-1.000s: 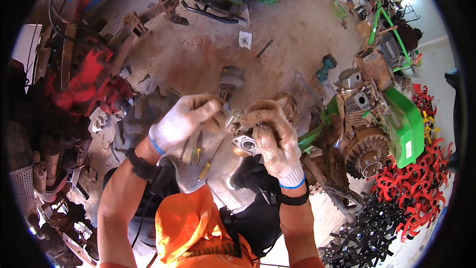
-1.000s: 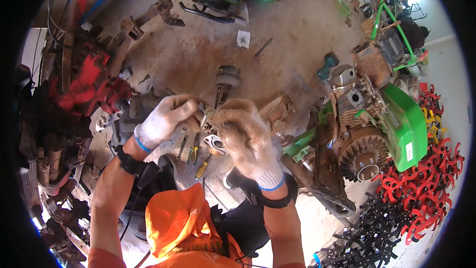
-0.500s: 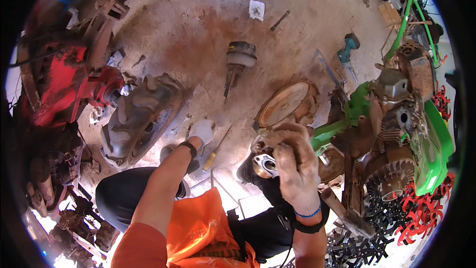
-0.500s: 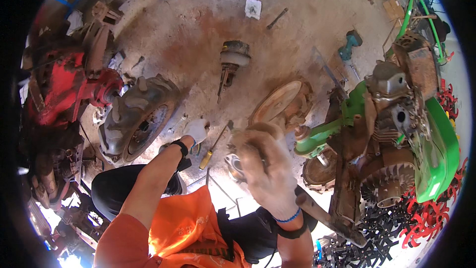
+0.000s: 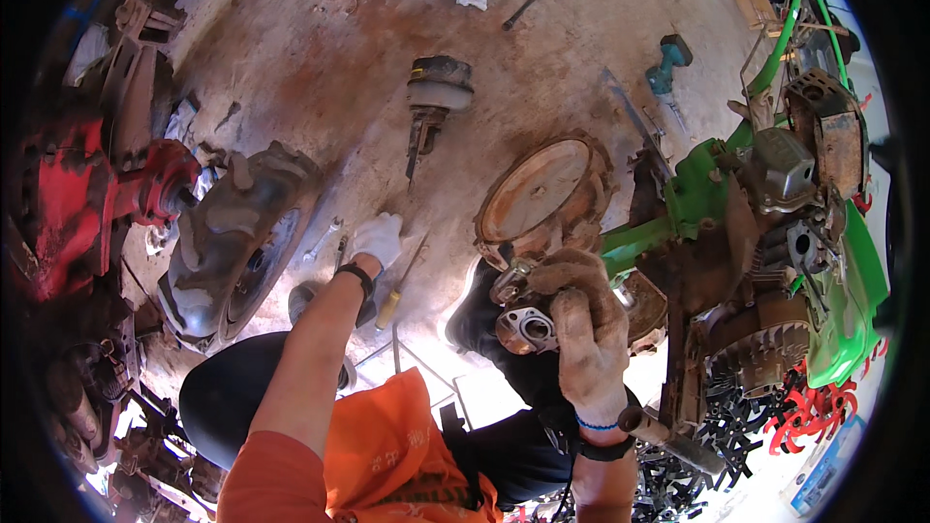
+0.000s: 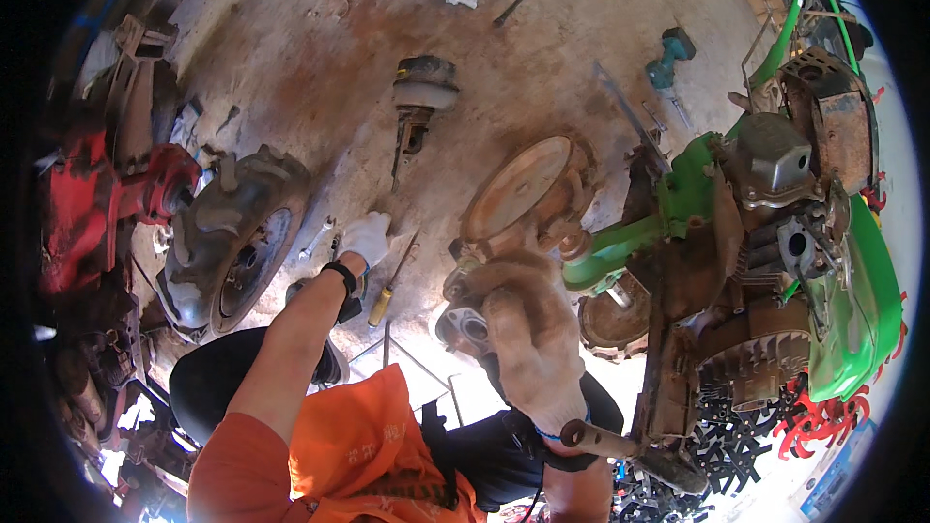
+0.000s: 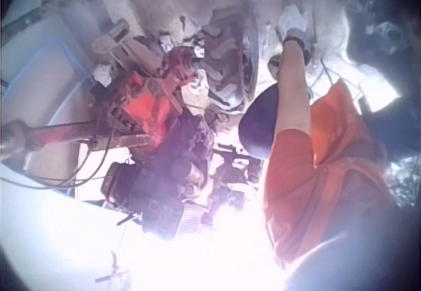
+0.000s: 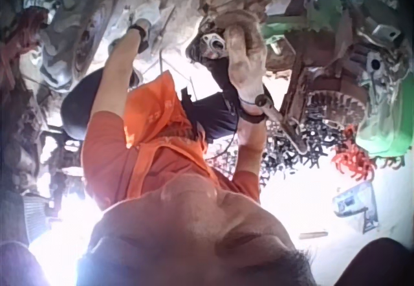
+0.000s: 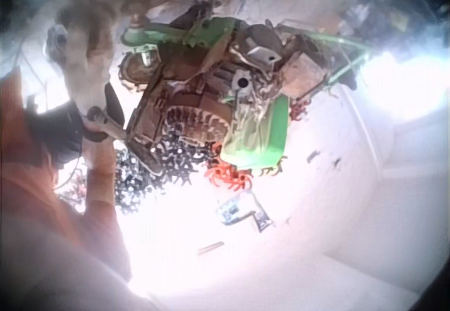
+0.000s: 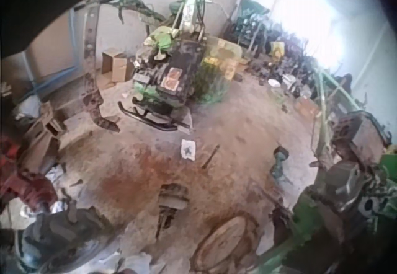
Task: The person sits on the floor and uses a screwdriver to remove a small component from a brass-colored engine part. They then use a yellow squeeze bottle to apply liquid into the part's openings and continue to manipulate the part with the screwdriver.
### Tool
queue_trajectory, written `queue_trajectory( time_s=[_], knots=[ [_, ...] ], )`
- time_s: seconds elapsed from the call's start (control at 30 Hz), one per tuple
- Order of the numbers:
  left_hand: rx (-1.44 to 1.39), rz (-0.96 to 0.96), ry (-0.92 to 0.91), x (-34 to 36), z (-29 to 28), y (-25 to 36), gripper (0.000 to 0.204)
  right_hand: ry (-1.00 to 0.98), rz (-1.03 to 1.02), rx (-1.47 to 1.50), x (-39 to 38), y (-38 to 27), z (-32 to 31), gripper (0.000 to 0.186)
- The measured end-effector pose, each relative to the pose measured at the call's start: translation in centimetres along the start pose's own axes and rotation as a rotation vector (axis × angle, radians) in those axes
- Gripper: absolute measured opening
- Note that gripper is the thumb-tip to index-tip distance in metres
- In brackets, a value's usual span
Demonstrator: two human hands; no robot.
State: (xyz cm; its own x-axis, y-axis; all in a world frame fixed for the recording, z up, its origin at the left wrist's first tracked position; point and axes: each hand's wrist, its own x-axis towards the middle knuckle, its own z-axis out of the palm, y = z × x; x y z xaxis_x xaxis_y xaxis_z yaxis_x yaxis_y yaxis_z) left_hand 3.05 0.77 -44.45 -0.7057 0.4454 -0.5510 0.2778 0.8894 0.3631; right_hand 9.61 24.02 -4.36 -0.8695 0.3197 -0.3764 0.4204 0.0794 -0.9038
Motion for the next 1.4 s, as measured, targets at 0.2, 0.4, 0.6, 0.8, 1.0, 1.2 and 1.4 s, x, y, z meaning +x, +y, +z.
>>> queue_trajectory(
  time_s=[0.2, 0.4, 0.6, 0.8, 1.0, 1.2, 1.4],
  knots=[
    [-0.004, -0.001, -0.037, 1.3, 0.5, -0.3, 0.028, 0.014, 0.022, 0.015, -0.1, -0.1, 0.0, 0.030],
    [-0.173, -0.192, -0.044, 0.6, -0.8, -2.2, 0.042, -0.032, -0.084, -0.131, 0.6, -0.2, -0.3, 0.029],
    [-0.199, -0.162, -0.092, -0.6, -1.2, -2.8, 0.044, -0.019, -0.071, -0.125, 0.7, -0.4, 0.0, 0.025],
    [-0.322, -0.091, -0.083, -1.9, -0.2, -2.5, 0.041, -0.043, -0.190, -0.329, 0.7, -0.5, 0.2, 0.027],
    [-0.084, 0.030, -0.092, -2.4, 0.0, -2.0, 0.032, -0.012, -0.027, -0.198, 0.9, -0.9, 0.2, 0.024],
    [0.005, -0.003, -0.045, -2.5, 1.6, -0.5, 0.024, 0.019, 0.054, -0.027, 1.0, -0.4, 0.3, 0.024],
    [0.048, 0.029, -0.112, -2.3, 2.1, -0.2, 0.025, 0.042, 0.049, -0.005, 1.1, -0.4, 0.6, 0.024]
  ],
)
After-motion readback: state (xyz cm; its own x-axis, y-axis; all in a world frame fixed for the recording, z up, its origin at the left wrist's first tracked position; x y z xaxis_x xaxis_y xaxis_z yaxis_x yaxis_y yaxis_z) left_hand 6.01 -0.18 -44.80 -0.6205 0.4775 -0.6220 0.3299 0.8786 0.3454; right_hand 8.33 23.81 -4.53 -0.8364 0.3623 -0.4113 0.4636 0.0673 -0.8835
